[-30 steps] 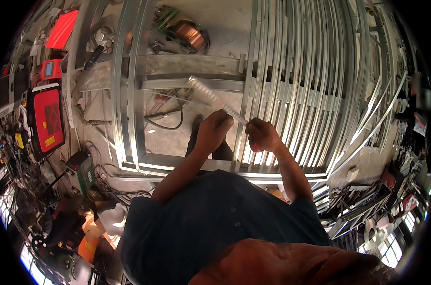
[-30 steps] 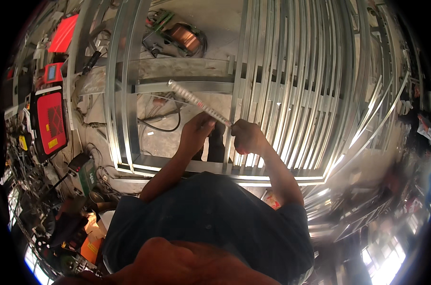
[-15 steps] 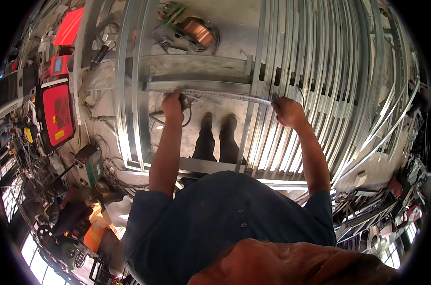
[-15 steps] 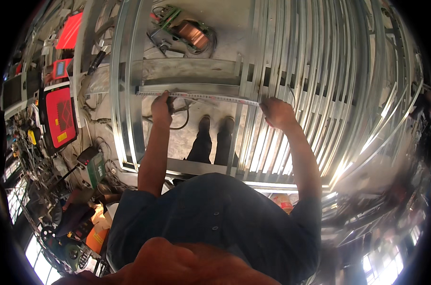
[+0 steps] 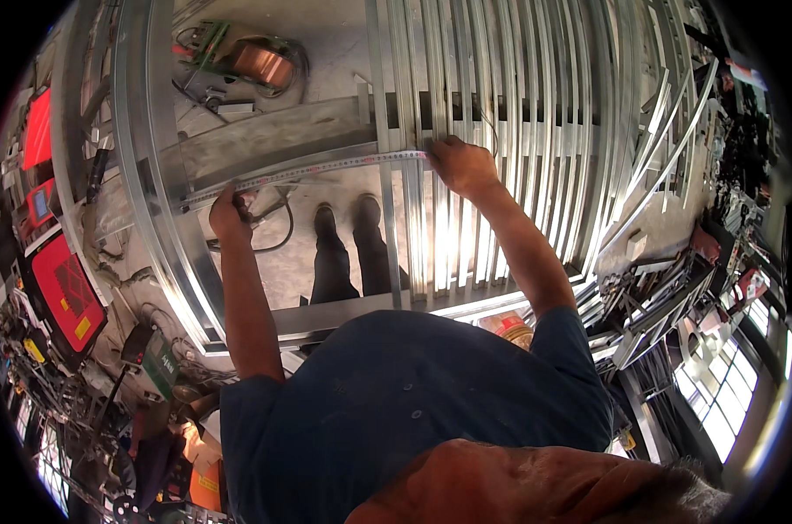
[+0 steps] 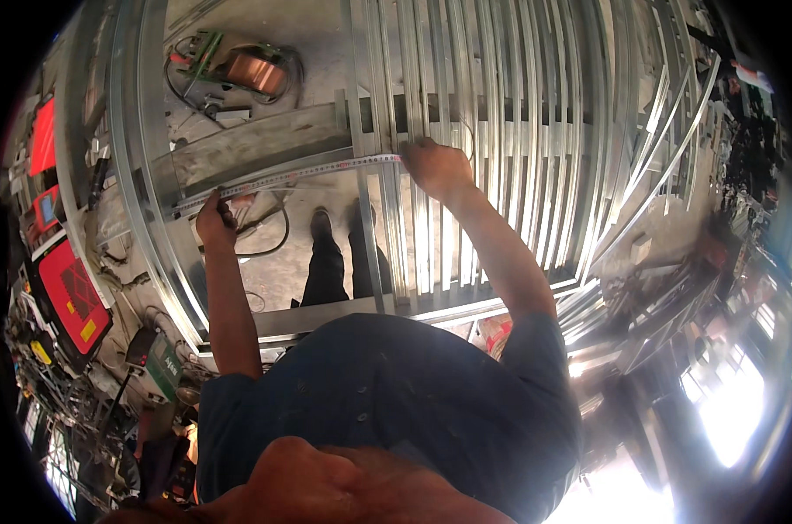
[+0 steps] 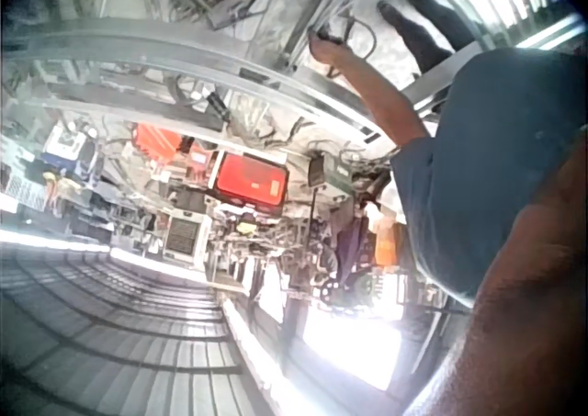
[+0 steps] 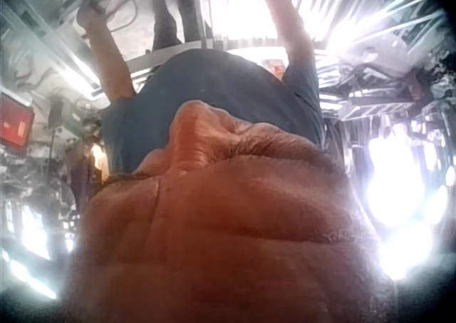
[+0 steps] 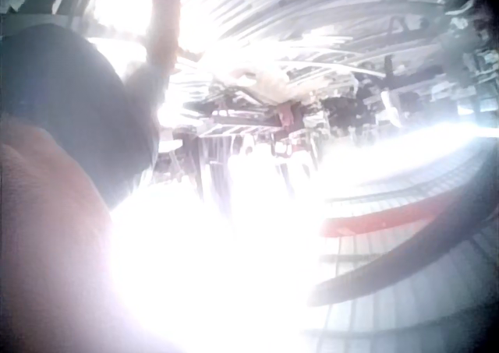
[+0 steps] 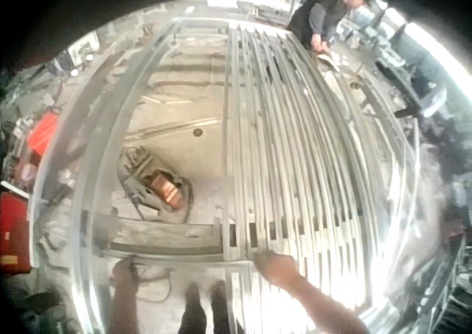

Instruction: The person places small metal pieces into slots on a metal frame, then uses a tape measure to measure distances between frame sections. The person marks the frame with a marker at measured points.

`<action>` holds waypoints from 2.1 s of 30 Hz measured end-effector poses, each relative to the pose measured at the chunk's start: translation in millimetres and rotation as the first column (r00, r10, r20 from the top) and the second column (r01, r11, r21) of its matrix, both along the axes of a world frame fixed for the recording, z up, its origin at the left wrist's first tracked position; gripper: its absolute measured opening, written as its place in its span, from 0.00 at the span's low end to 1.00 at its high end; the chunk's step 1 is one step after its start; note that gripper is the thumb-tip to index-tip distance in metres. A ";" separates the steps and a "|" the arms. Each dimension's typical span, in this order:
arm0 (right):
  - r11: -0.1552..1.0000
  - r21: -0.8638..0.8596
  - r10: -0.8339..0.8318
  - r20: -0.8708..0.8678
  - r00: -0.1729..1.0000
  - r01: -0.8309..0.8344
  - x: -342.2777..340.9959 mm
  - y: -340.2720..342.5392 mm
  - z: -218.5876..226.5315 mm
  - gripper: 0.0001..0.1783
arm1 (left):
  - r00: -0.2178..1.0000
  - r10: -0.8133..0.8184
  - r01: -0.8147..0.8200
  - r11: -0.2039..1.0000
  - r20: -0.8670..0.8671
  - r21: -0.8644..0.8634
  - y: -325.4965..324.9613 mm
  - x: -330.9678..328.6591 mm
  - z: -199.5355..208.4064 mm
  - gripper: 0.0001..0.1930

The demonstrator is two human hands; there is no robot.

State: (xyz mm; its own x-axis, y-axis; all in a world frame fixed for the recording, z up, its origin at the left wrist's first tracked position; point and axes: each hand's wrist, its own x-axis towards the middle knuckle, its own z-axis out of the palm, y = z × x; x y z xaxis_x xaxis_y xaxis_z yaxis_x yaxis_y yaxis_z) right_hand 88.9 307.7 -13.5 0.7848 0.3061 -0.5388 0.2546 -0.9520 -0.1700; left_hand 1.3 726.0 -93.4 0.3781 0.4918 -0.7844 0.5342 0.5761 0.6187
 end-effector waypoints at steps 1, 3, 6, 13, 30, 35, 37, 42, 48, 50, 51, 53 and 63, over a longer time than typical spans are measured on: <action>1.000 -0.020 -0.004 -0.013 1.000 0.004 -0.2 2.0 0.8 0.12 | 1.000 0.000 0.000 1.000 -0.007 0.012 2.0 -0.8 -2.4 0.11; 0.999 -0.028 -0.023 -0.035 0.999 0.022 0.2 7.4 7.5 0.11 | 1.000 0.006 -0.006 1.000 -0.007 0.020 5.6 -2.9 -7.8 0.12; 0.998 -0.063 -0.029 -0.045 0.999 0.026 -0.5 10.1 6.4 0.11 | 1.000 -0.003 0.004 1.000 -0.029 0.023 6.6 -1.9 -7.6 0.12; 0.997 -0.081 -0.004 -0.054 0.999 0.000 2.2 9.7 2.0 0.12 | 0.999 0.020 -0.019 0.999 -0.049 0.034 7.3 -0.6 -9.4 0.12; 0.998 -0.068 -0.002 -0.069 0.998 -0.003 4.5 6.7 -6.6 0.16 | 0.998 0.015 -0.013 1.000 -0.056 0.025 1.4 3.3 1.2 0.11; 0.996 -0.091 -0.009 -0.086 0.996 0.001 6.0 9.8 -2.9 0.17 | 0.997 0.012 -0.008 0.999 -0.077 0.047 1.7 3.3 0.0 0.12; 0.996 -0.093 -0.013 -0.092 0.996 0.004 5.9 10.0 -3.0 0.17 | 0.997 0.006 -0.003 0.999 -0.073 0.040 2.5 2.3 -2.1 0.13; 0.995 -0.095 -0.024 -0.100 0.995 0.015 5.3 9.1 -3.8 0.17 | 0.998 0.007 -0.005 0.999 -0.058 0.032 1.7 2.2 -1.2 0.14; 0.992 -0.127 -0.024 -0.131 0.991 0.007 9.6 16.8 10.0 0.11 | 0.997 0.024 -0.022 0.999 -0.078 0.032 2.0 4.3 -1.3 0.14; 0.993 -0.121 -0.026 -0.128 0.991 0.011 9.8 16.2 9.4 0.11 | 0.997 0.019 -0.016 0.999 -0.069 0.034 2.0 4.6 -0.8 0.14; 0.993 -0.119 -0.027 -0.127 0.992 0.012 9.7 15.9 8.8 0.11 | 0.997 0.014 -0.011 0.999 -0.070 0.038 1.8 4.8 -0.2 0.14; 0.992 -0.124 -0.023 -0.132 0.991 0.006 9.6 15.3 6.2 0.11 | 0.998 0.005 -0.001 0.999 -0.070 0.046 1.5 5.0 0.5 0.14; 0.988 -0.152 -0.035 -0.153 0.988 0.012 5.4 16.6 5.7 0.13 | 0.999 -0.026 0.024 0.999 0.038 0.037 3.9 -3.6 -9.0 0.13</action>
